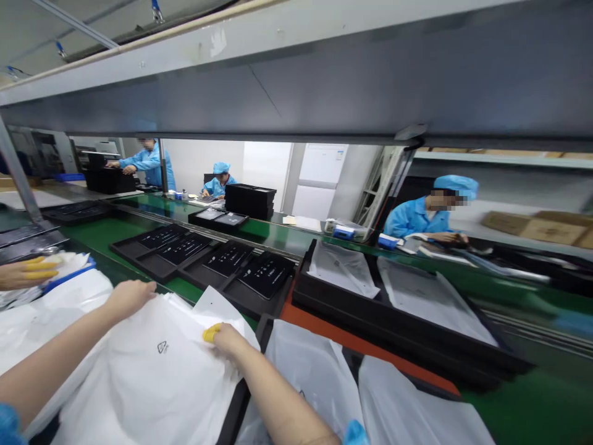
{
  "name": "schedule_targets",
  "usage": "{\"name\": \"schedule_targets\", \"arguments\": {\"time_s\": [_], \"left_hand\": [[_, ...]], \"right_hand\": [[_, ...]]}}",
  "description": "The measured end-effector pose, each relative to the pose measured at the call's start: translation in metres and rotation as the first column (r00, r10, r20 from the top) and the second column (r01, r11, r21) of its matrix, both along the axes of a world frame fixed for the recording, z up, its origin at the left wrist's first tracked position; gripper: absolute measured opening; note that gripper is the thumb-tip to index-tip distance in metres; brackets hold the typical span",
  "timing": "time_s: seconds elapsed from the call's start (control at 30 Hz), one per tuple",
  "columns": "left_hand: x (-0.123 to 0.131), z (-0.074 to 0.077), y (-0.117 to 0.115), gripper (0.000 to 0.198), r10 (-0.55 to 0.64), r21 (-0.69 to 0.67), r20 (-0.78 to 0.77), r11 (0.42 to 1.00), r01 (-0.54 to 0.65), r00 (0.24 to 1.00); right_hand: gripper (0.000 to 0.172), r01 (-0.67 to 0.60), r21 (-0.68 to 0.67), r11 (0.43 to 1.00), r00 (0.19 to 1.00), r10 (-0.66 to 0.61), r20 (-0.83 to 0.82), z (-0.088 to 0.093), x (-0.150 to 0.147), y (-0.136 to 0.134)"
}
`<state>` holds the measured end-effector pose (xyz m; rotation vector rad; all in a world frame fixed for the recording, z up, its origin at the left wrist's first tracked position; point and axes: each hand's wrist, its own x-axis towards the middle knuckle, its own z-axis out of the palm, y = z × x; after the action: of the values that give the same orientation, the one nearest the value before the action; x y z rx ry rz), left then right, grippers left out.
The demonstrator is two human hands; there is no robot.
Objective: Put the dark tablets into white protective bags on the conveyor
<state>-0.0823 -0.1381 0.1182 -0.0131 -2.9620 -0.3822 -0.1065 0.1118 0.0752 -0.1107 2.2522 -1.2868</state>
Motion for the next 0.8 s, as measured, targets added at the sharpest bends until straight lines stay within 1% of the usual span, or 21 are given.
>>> {"name": "schedule_targets", "arguments": {"time_s": [0.1, 0.17, 0.2, 0.23, 0.3, 0.33, 0.37, 0.4, 0.43, 0.5, 0.53, 0.6, 0.63, 0.67, 0.73, 0.77, 0.8], "left_hand": [[-0.010, -0.029, 0.018, 0.034, -0.073, -0.083, 0.004, 0.994, 0.073, 0.997], [-0.017, -0.047, 0.026, 0.025, -0.116, -0.134, 0.004, 0.984, 0.116, 0.993], [-0.021, -0.054, 0.029, 0.022, -0.137, -0.167, 0.002, 0.977, 0.135, 0.991], [-0.024, -0.059, 0.031, 0.029, -0.152, -0.215, -0.001, 0.965, 0.148, 0.988], [-0.028, -0.068, 0.040, 0.049, -0.167, -0.338, -0.033, 0.930, 0.146, 0.985], [-0.028, -0.071, 0.048, 0.055, -0.179, -0.386, -0.050, 0.911, 0.146, 0.983], [-0.025, -0.072, 0.060, 0.057, -0.197, -0.410, -0.058, 0.899, 0.156, 0.979], [-0.022, -0.073, 0.074, 0.054, -0.219, -0.399, -0.045, 0.899, 0.183, 0.975], [-0.017, -0.073, 0.091, 0.050, -0.248, -0.349, -0.013, 0.909, 0.228, 0.969], [-0.011, -0.070, 0.128, 0.039, -0.306, -0.200, 0.078, 0.928, 0.315, 0.949], [-0.011, -0.067, 0.144, 0.035, -0.316, -0.112, 0.092, 0.939, 0.325, 0.944], [-0.023, -0.060, 0.166, 0.026, -0.279, 0.067, 0.082, 0.959, 0.274, 0.957], [-0.035, -0.057, 0.170, 0.023, -0.235, 0.141, 0.066, 0.964, 0.224, 0.970], [-0.051, -0.053, 0.169, 0.022, -0.174, 0.197, 0.055, 0.967, 0.160, 0.983], [-0.087, -0.049, 0.154, 0.027, -0.016, 0.241, 0.046, 0.971, 0.004, 0.999], [-0.105, -0.049, 0.141, 0.035, 0.092, 0.242, 0.040, 0.965, -0.099, 0.995], [-0.122, -0.050, 0.126, 0.044, 0.208, 0.240, 0.049, 0.947, -0.214, 0.977]], "right_hand": [[0.018, 0.066, 0.141, 0.988, 0.970, -0.030, -0.241, 0.006, 0.001, 0.028], [0.023, 0.110, 0.192, 0.975, 0.930, -0.033, -0.366, 0.013, -0.003, 0.055], [0.025, 0.128, 0.216, 0.968, 0.915, -0.031, -0.403, 0.017, -0.008, 0.070], [0.026, 0.144, 0.241, 0.960, 0.904, -0.028, -0.427, 0.022, -0.013, 0.085], [0.026, 0.187, 0.293, 0.938, 0.885, -0.031, -0.465, 0.029, -0.027, 0.114], [0.026, 0.214, 0.322, 0.922, 0.876, -0.035, -0.481, 0.032, -0.035, 0.126], [0.027, 0.241, 0.350, 0.905, 0.867, -0.038, -0.497, 0.035, -0.042, 0.135], [0.028, 0.268, 0.380, 0.885, 0.857, -0.039, -0.514, 0.036, -0.050, 0.142], [0.030, 0.293, 0.410, 0.864, 0.847, -0.035, -0.531, 0.037, -0.057, 0.147], [0.033, 0.322, 0.471, 0.821, 0.831, -0.007, -0.556, 0.035, -0.069, 0.148], [0.034, 0.327, 0.497, 0.804, 0.827, 0.010, -0.561, 0.033, -0.074, 0.145], [0.034, 0.332, 0.537, 0.776, 0.830, 0.029, -0.557, 0.026, -0.082, 0.137], [0.033, 0.341, 0.550, 0.762, 0.836, 0.020, -0.548, 0.022, -0.086, 0.132], [0.032, 0.357, 0.559, 0.748, 0.845, -0.003, -0.535, 0.017, -0.089, 0.127], [0.030, 0.396, 0.570, 0.720, 0.863, -0.080, -0.499, 0.007, -0.097, 0.118], [0.030, 0.415, 0.570, 0.709, 0.869, -0.124, -0.479, 0.002, -0.101, 0.113], [0.030, 0.432, 0.567, 0.701, 0.873, -0.167, -0.459, -0.002, -0.106, 0.109]]}}
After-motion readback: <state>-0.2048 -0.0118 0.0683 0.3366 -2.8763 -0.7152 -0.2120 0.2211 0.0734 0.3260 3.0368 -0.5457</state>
